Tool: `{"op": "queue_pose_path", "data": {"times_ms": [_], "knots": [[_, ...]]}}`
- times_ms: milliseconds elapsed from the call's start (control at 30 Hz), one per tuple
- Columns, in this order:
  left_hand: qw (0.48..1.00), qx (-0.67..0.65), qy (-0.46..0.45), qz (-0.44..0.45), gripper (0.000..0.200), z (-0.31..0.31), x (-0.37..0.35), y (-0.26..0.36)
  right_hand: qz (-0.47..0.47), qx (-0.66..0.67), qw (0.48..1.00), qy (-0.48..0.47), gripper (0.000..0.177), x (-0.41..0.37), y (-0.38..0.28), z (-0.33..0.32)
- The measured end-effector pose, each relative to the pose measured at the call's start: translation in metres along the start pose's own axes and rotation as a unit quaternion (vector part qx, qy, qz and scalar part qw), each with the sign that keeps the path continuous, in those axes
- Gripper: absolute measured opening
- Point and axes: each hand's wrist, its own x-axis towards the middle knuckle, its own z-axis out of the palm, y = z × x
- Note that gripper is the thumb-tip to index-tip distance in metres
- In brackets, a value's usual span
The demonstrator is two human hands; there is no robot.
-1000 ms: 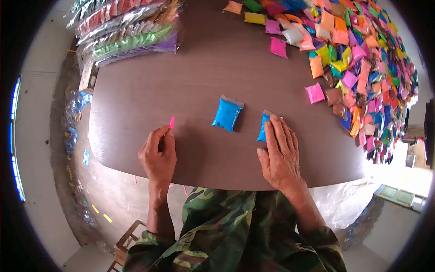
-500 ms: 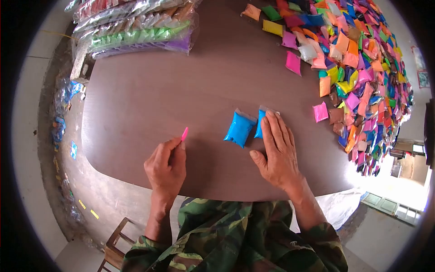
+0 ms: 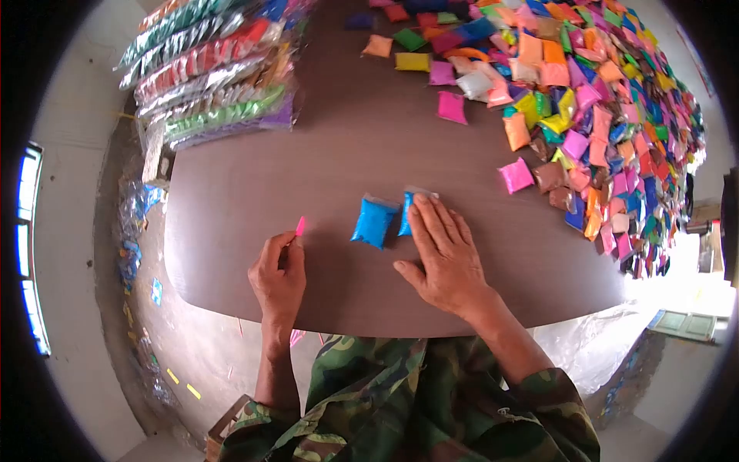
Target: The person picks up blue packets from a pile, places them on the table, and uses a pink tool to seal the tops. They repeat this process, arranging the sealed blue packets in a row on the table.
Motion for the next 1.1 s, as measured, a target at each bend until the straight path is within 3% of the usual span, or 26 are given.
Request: {"op": "queue_pose_path", "data": {"times_ms": [300, 500, 633, 767, 867, 1000, 1100], "knots": [[0.998, 0.059, 0.006, 0.014, 0.008, 0.002, -0.001, -0.008, -0.039, 0.04, 0.994, 0.095, 0.078, 0.002, 0.009, 0.013], [0.982, 0.139, 0.042, 0.123, 0.004, 0.006, -0.003, -0.008, -0.041, 0.067, 0.986, 0.147, 0.073, 0.0, 0.013, 0.016], [0.973, 0.177, 0.055, 0.138, 0.007, 0.006, -0.007, -0.001, -0.051, 0.076, 0.982, 0.164, 0.073, 0.001, 0.015, 0.018], [0.967, 0.206, 0.035, 0.147, 0.011, 0.002, -0.012, 0.008, -0.041, 0.09, 0.984, 0.151, 0.074, 0.001, 0.012, 0.013], [0.941, 0.273, 0.027, 0.199, 0.028, -0.004, -0.009, 0.024, -0.026, 0.108, 0.986, 0.126, 0.074, 0.002, 0.013, 0.009], [0.966, 0.159, -0.049, 0.197, 0.04, 0.014, -0.009, 0.068, -0.016, 0.101, 0.99, 0.101, 0.074, 0.002, 0.012, 0.008], [0.95, 0.121, -0.121, 0.262, 0.04, 0.043, -0.002, 0.075, -0.016, 0.104, 0.99, 0.096, 0.075, 0.007, 0.014, 0.006]]}}
